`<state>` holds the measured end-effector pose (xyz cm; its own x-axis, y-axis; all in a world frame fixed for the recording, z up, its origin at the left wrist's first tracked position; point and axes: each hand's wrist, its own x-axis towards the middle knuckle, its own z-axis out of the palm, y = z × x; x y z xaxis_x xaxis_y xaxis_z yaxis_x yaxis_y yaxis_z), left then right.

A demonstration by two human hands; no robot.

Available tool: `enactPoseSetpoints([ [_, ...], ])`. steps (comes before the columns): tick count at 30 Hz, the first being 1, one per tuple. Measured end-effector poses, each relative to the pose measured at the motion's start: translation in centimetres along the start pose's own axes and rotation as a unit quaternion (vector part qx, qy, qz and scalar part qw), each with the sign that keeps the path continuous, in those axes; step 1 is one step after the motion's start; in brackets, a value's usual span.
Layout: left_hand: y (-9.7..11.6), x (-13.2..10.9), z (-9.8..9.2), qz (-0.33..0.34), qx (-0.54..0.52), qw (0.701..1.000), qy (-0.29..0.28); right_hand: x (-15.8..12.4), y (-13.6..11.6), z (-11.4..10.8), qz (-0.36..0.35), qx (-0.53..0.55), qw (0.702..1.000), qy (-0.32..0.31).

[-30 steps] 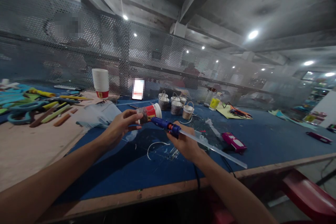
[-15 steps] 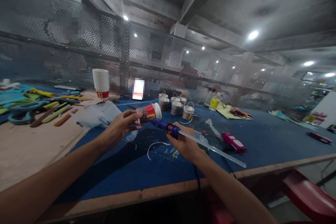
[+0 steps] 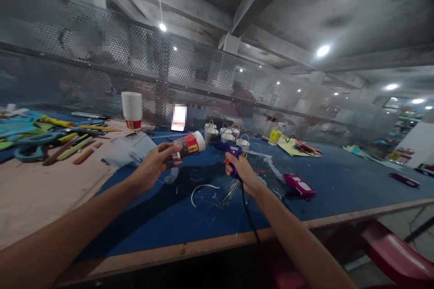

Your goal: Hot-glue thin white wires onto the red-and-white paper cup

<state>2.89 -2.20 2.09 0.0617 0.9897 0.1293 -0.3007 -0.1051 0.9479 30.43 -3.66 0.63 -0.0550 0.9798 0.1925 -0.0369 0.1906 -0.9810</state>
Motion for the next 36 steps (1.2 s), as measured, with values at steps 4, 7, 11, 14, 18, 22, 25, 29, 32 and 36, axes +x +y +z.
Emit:
enactPoseSetpoints([
  [4, 0.0, 0.1, -0.1, 0.007, -0.019, 1.0, 0.001, 1.2, 1.1, -1.7, 0.041, -0.063, 0.997, 0.035],
  [7, 0.2, 0.0, 0.0, 0.011, -0.021, 1.0, -0.004, 1.7, 1.8, -2.9, 0.045, -0.212, 0.976, 0.024],
  [11, 0.2, -0.2, 0.1, 0.013, -0.004, 1.0, -0.001, 2.0, 1.9, -3.5, 0.062, -0.414, 0.908, 0.019],
  [14, 0.2, -0.3, 0.1, 0.023, -0.002, 1.0, -0.005, 2.0, 1.7, -3.5, 0.055, -0.476, 0.877, 0.036],
  [18, 0.1, -0.5, 0.2, 0.037, 0.016, 0.999, -0.019, 1.8, 1.5, -3.5, 0.055, -0.508, 0.858, 0.052],
  [22, 0.2, -0.7, 0.4, 0.048, 0.045, 0.998, -0.021, 1.6, 2.0, -3.6, 0.039, -0.546, 0.832, 0.09],
  [25, 0.2, -0.9, 0.6, 0.054, 0.063, 0.996, -0.025, 1.5, 1.7, -3.2, -0.018, -0.557, 0.821, 0.123],
  [29, 0.4, -1.2, 0.9, 0.065, 0.094, 0.993, -0.037, 1.1, -1.1, -1.2, -0.253, -0.464, 0.84, 0.121],
  [32, 0.7, -1.5, 1.4, 0.061, 0.121, 0.99, -0.04, 0.5, -3.9, 1.0, -0.381, -0.426, 0.821, 0.021],
  [36, 0.9, -1.8, 1.8, 0.074, 0.156, 0.984, -0.044, 0.5, -5.0, 3.0, -0.419, -0.458, 0.782, -0.051],
])
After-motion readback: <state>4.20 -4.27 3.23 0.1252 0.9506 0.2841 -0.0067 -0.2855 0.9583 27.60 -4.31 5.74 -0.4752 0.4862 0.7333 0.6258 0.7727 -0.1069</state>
